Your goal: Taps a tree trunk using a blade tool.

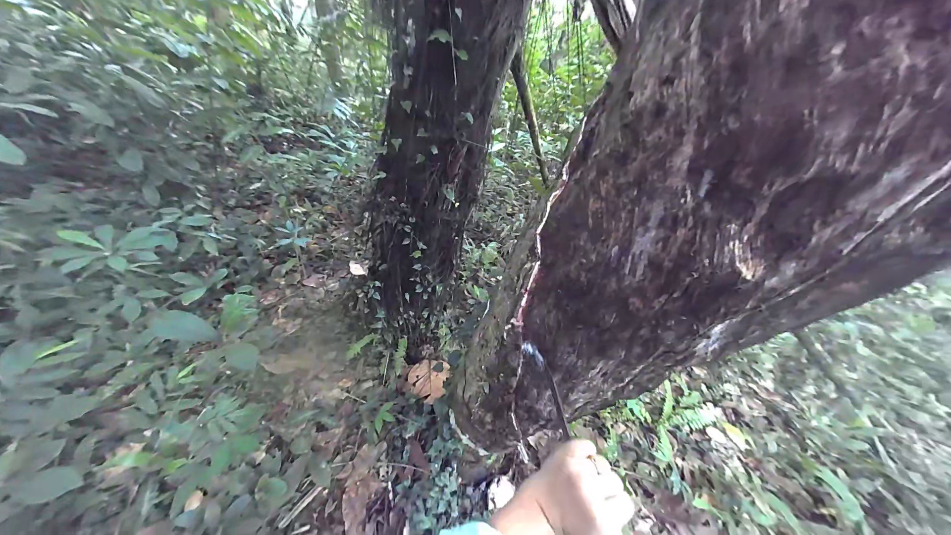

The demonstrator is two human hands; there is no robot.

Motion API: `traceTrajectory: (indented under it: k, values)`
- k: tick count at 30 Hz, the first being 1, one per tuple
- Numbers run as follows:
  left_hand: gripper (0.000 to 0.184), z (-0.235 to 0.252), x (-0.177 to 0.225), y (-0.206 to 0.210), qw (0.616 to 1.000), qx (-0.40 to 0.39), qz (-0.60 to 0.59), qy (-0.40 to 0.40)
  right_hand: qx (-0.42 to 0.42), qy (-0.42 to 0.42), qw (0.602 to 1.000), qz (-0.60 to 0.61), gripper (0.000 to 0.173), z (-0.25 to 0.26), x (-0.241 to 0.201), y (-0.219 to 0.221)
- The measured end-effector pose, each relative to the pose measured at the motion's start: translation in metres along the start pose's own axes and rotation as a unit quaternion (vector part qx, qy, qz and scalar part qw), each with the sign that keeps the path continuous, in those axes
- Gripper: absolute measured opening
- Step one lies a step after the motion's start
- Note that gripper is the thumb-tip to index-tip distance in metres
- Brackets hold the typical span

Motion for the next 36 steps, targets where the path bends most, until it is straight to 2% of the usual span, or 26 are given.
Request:
traceTrajectory:
  k: [4,8,12,16,17,20,22,27,32,35,36]
  values:
    - [0.062,0.02,-0.039,-0.007,0.998,0.041,0.044,0.024,0.068,-0.048,0.996,-0.005,0.021,0.046,-0.018,0.003]
    - [0.059,0.009,-0.059,0.004,0.994,0.046,0.09,0.052,0.055,-0.022,0.998,-0.027,0.023,0.069,0.0,0.03]
    - [0.054,-0.025,-0.026,0.032,0.997,0.009,0.079,0.015,-0.016,0.032,0.999,-0.022,0.024,0.037,0.044,0.044]
    - [0.056,-0.046,0.002,0.054,0.997,-0.001,0.077,-0.016,-0.025,-0.048,0.998,0.006,0.025,0.002,0.093,0.048]
    - [0.055,-0.044,0.004,0.056,0.997,0.006,0.079,-0.021,-0.02,-0.057,0.998,0.0,0.024,0.001,0.094,0.044]
    - [0.059,-0.034,-0.004,0.054,0.996,0.037,0.076,-0.029,-0.046,-0.036,0.998,-0.023,0.023,0.016,0.056,0.015]
    - [0.06,-0.033,-0.007,0.054,0.996,0.043,0.078,-0.026,-0.043,-0.038,0.998,-0.031,0.021,0.02,0.047,0.011]
    - [0.058,-0.044,-0.013,0.059,0.996,0.019,0.092,-0.003,-0.057,-0.01,0.998,-0.027,0.023,0.024,0.054,0.03]
    - [0.053,-0.055,-0.025,0.071,0.991,-0.014,0.129,0.015,-0.066,0.035,0.997,-0.026,0.028,0.038,0.08,0.06]
    - [0.051,-0.045,-0.04,0.064,0.986,0.0,0.164,0.006,0.031,-0.042,0.999,-0.003,0.025,0.057,0.088,0.074]
    - [0.05,-0.035,-0.048,0.053,0.985,0.015,0.174,0.0,0.018,-0.045,0.999,-0.001,0.025,0.071,0.076,0.07]
Point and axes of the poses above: each hand's wrist, its own z-axis towards the middle knuckle, its own y-axis out of the palm, x = y × z, the point moved 5 cm from there along z, towards the middle knuckle, and after that the axes turned 1 degree about -x, right-handed, at the moved point
